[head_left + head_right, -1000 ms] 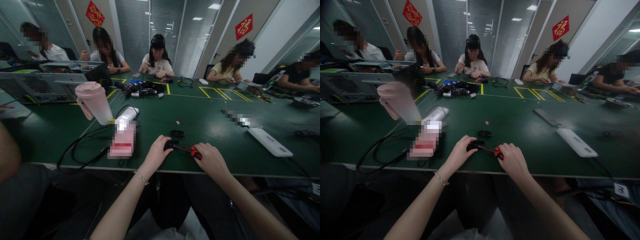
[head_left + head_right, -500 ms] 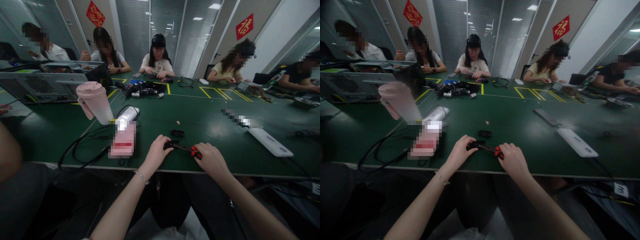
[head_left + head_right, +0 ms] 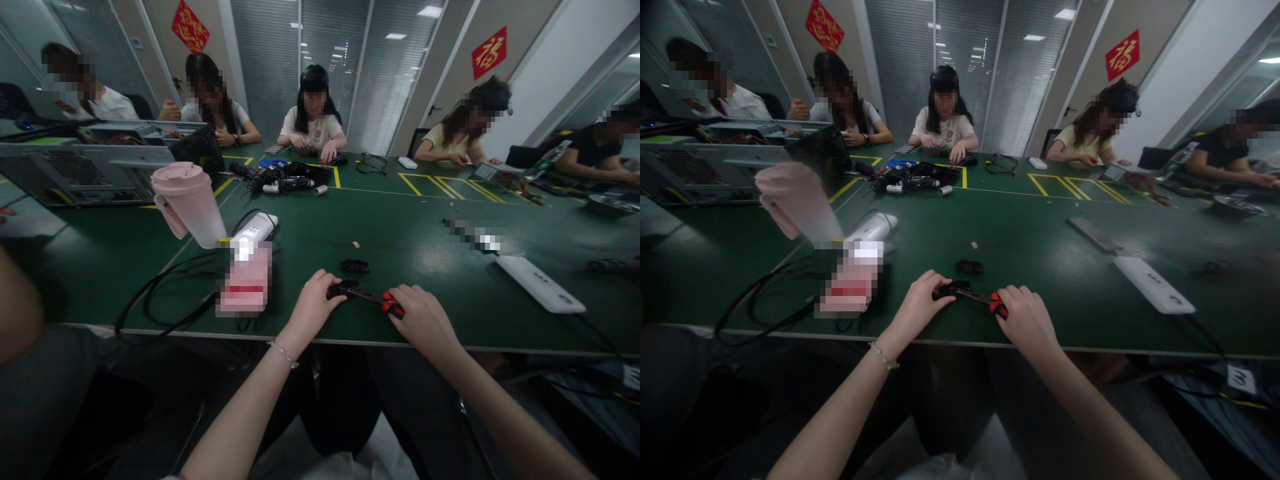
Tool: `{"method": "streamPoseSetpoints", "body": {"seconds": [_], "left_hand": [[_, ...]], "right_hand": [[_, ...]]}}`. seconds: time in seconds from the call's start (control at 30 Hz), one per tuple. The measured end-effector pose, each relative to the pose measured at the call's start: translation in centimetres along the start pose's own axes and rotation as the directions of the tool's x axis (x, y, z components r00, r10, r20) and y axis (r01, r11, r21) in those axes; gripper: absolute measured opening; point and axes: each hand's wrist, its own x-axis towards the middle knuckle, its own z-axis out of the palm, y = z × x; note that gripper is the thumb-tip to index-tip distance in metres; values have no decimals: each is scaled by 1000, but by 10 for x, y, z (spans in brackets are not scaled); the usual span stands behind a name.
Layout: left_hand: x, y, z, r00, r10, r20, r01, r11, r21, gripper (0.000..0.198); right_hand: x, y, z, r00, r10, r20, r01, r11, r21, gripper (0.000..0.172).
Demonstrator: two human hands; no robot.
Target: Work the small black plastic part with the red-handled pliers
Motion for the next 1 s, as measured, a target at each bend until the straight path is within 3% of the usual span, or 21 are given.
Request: {"method": "streamPoseSetpoints", "body": {"seconds": [0.3,0.57,0.8,1.0], "left_hand": [[-1,1,-1,1000,15,-7,-15,1000,-18,18],[-1,1,0,1000,8,-8,-8,1000,-14,19],[-1,2,-1,1000,-3,-3,3,999,-33,19],[-2,3,-2,1000,-8,2,9,999,-33,19]], "right_hand": [[1,1,1,998,20,55,-23,999,41,14],[-1,-1,0,1000,-3,-30,1,999,-38,12],[-1,-2,1,1000,15,21,-15,1000,2,14],[-2,0,4,1000,-4,-24,3,999,-37,15]]}}
